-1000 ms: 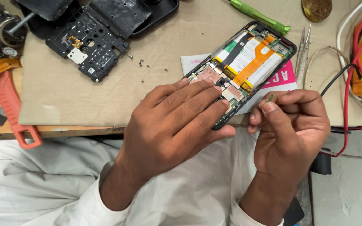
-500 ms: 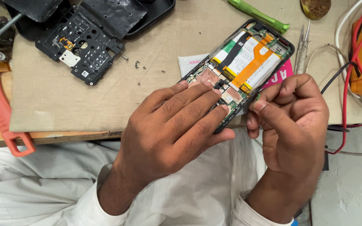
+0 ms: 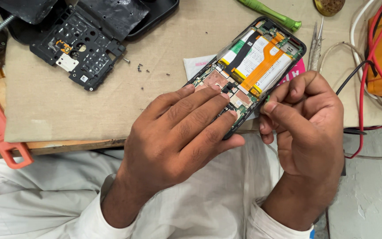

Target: The person repairs a disassembled smartphone at a workbench. They press and reposition internal components by hand, pry at the board with a green spudger tool, test the phone's screen, then use tweezers to work on small parts near the battery and connectors.

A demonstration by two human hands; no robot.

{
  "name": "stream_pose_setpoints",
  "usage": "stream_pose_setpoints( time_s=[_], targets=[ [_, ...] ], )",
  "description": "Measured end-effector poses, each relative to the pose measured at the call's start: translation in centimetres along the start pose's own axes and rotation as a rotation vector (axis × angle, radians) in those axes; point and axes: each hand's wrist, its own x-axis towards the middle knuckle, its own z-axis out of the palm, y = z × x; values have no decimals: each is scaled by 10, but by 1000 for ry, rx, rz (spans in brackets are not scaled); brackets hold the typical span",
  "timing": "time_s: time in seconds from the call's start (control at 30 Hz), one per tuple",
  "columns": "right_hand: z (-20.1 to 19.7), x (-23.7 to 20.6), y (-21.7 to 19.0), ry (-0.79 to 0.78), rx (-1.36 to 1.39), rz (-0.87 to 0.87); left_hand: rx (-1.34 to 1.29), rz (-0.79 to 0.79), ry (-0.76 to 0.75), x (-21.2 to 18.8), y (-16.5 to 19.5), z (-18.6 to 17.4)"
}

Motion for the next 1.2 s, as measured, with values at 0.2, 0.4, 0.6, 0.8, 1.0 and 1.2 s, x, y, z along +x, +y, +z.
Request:
stream_pose_setpoints(
  time_s=[0.2, 0.4, 0.6, 0.8, 1.0, 1.2],
  targets=[
    [0, -2, 2, 13, -18, -15, -8, 3, 4, 0, 0, 1],
    [7, -13, 12, 62, -84, -120, 8, 8, -6, -1, -1, -1],
    [17, -18, 22, 158, -172, -213, 6, 1, -1, -1, -1, -2],
    [29, -26, 27, 273, -339, -283, 3, -4, 4, 0, -1, 0],
    [35, -28, 29, 330, -424, -311, -3, -6, 3, -1, -1, -1],
    [39, -29, 36, 372, -518, -398, -8, -7, 15, 1, 0, 1]
  ],
)
